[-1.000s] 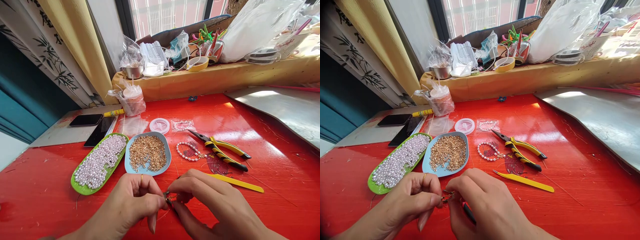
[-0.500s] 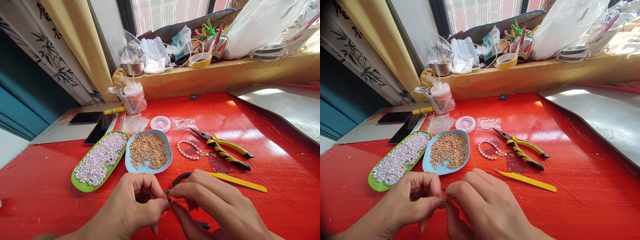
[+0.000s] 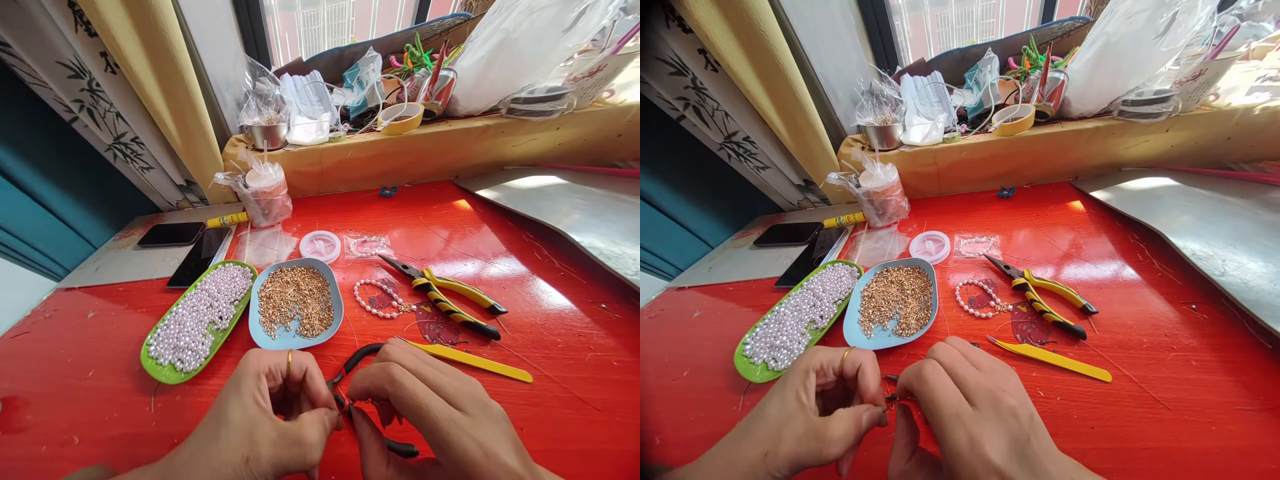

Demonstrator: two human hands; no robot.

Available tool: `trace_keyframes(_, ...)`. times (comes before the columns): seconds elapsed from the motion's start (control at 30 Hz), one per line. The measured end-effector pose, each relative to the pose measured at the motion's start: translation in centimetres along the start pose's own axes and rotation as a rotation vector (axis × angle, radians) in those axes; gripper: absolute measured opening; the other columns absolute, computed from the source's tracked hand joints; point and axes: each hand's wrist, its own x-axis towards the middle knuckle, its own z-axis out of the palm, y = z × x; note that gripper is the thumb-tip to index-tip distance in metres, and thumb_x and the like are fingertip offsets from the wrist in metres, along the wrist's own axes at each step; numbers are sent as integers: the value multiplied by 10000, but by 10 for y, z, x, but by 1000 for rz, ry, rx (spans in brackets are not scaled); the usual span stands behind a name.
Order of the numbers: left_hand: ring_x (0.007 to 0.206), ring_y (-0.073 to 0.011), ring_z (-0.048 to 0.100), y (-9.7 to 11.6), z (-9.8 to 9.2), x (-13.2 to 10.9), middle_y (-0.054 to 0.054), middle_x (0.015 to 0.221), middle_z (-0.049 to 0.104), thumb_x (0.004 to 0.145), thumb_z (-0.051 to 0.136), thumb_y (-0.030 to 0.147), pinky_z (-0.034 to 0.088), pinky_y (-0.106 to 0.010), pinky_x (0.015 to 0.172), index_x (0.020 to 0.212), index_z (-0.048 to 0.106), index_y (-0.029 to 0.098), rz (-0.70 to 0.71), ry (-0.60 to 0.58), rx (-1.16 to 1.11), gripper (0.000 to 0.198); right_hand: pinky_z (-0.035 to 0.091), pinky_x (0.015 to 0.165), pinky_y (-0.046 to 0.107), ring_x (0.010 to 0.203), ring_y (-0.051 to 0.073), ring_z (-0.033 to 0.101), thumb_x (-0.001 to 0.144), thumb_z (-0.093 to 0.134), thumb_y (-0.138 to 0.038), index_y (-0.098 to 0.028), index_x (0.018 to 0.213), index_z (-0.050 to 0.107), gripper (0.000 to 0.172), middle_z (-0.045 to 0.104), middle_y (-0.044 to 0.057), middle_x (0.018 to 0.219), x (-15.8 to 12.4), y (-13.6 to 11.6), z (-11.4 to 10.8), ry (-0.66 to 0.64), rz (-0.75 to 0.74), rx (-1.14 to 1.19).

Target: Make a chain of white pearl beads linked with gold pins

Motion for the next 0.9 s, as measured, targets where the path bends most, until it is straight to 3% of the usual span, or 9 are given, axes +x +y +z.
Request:
trace_keyframes(0.37, 328, -56, 401, 1, 0, 0, 71, 347, 469, 540, 569, 118, 286, -192, 415, 475, 500, 175, 10, -7, -5, 111, 383, 436, 221, 484, 113, 473, 726, 528, -49, -186, 753, 603, 158, 572, -6, 559, 0, 0, -5, -22, -20, -60)
trace_keyframes(0.5, 355, -52, 396, -2, -7, 0, 59, 370, 505, 588, 624, 127, 281, -184, 420, 517, 540, 164, 49, -22, -51, 116, 478, 534, 238, 573, 134, 577, 733, 546, -101, -198, 948, 591, 240, 647, 17, 708, 5, -2, -15, -53, 139, 54)
trace_keyframes(0.6, 404, -51, 404, -4, -16, 0, 34, 437, 568, 677, 669, 224, 299, -163, 425, 614, 611, 158, 164, 6, -128, 107, 519, 603, 227, 617, 133, 619, 812, 525, -191, -170, 1146, 518, 335, 645, 3, 700, 9, -3, -21, -211, 327, 246)
trace_keyframes(0.73, 405, -39, 404, 0, -25, 1, 46, 462, 548, 644, 743, 303, 344, -127, 420, 657, 614, 165, 310, 142, -350, 190, 512, 724, 216, 802, 143, 644, 779, 609, -149, -182, 978, 646, 205, 693, 34, 894, 9, 0, -17, -512, 262, 295)
trace_keyframes(0.9, 426, -39, 411, 11, -30, -3, 55, 504, 511, 579, 791, 254, 382, -101, 400, 666, 615, 168, 453, 292, -521, 214, 492, 725, 216, 810, 133, 617, 775, 592, -104, -162, 913, 663, 166, 667, 32, 910, 5, 9, -5, -670, 231, 223)
